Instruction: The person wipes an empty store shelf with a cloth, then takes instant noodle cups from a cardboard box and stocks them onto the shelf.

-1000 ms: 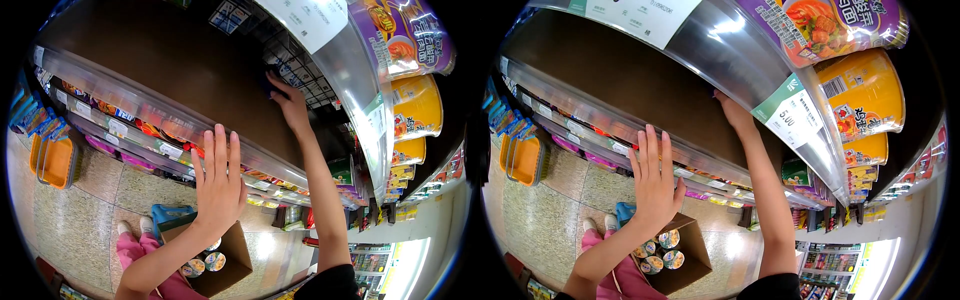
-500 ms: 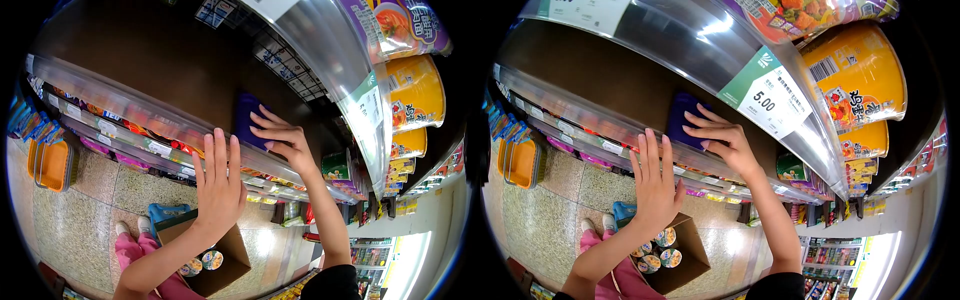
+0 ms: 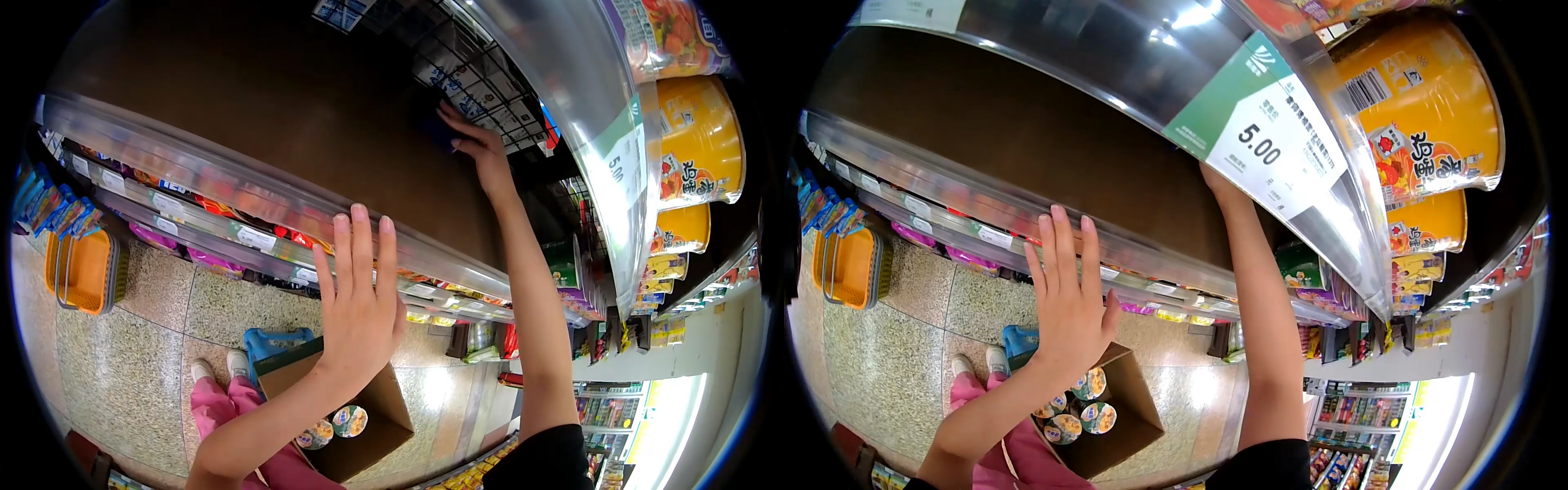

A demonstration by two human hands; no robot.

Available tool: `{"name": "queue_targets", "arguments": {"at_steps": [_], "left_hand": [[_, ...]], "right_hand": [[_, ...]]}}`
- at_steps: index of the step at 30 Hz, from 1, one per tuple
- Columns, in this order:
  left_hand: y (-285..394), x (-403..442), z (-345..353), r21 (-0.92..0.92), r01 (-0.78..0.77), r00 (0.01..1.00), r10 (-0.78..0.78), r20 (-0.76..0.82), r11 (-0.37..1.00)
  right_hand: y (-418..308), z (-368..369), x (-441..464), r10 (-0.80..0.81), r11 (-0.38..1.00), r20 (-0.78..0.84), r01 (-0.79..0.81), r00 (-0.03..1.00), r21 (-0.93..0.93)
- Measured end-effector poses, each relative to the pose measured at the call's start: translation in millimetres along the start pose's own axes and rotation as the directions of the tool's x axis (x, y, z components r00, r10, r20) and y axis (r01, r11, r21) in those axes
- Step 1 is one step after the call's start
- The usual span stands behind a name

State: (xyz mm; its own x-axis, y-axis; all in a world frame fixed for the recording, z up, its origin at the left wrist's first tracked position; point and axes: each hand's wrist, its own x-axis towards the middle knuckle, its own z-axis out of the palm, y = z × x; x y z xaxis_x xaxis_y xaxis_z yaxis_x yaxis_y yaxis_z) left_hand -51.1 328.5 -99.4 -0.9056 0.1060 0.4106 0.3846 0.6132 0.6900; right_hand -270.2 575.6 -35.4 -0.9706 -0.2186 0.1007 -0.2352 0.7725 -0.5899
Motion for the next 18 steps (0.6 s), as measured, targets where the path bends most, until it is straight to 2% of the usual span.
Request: {"name": "queue_targets", "arguments": {"at_steps": [12, 16, 18], "left_hand": [[1, 0, -6, 0.003, 0.005, 1.0, -0.005, 0.016, 1.0], [9, 1, -4, -0.029, 0.023, 1.0, -0.023, 0.004, 0.999], [13, 0, -2, -0.052, 0.02, 1.0, -0.02, 0.01, 0.998]], "right_hand": [[14, -8, -17, 0.102, 0.992, -0.121, -0.11, 0.987, -0.062], [-28, -1, -50, 0.09, 0.996, -0.053, -0.089, 0.995, 0.022], [-71, 4, -73, 0.055, 0.987, 0.039, -0.06, 0.998, 0.146]]}}
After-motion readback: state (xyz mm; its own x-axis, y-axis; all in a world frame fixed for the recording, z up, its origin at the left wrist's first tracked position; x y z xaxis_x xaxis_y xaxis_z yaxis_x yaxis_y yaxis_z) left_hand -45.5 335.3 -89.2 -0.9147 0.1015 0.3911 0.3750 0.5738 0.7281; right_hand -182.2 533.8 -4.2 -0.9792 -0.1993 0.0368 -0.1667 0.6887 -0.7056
